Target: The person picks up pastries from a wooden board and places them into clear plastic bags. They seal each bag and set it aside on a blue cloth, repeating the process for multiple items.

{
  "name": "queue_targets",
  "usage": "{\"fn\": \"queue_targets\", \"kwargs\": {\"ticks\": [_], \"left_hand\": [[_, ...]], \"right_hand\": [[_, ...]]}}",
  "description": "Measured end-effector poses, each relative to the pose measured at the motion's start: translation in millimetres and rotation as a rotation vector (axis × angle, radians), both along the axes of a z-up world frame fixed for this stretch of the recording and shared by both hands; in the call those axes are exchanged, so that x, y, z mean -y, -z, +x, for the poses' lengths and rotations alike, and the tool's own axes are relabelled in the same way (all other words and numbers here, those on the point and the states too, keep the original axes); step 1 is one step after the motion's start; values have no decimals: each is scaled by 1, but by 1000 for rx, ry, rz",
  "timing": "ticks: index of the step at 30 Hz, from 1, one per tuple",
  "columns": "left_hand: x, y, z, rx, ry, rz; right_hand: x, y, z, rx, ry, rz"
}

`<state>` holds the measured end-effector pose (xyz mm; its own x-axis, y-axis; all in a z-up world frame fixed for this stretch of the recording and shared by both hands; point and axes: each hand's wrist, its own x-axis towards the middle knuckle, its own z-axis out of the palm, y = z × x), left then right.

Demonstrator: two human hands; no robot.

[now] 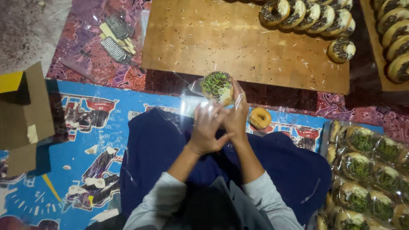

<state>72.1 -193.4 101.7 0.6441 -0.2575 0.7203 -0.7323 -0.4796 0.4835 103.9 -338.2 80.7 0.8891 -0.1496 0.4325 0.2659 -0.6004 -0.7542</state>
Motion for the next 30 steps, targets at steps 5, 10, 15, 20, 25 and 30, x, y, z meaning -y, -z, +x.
{"fn": "queue_targets", "kwargs": {"ticks": [5, 10, 15, 20, 25, 30], "left_hand": [[-58, 7, -3, 47, 24, 81], [-97, 29, -53, -76, -216, -152], [-127, 39, -107, -615, -439, -805], [-157, 54, -110, -644, -417, -1104], [-166, 73, -111, -646, -457, -1068], [-160, 78, -115, -714, -453, -985]], "right_hand": [[-5, -5, -4, -557, -378, 330], [-44, -24, -19, -358, -674, -118], [-103, -49, -41, -466, -617, -566], [-154, -64, -56, -272, -836, -400], [-164, -65, -52, -121, -859, -321], [-172, -38, -60, 95, -947, -295]]}}
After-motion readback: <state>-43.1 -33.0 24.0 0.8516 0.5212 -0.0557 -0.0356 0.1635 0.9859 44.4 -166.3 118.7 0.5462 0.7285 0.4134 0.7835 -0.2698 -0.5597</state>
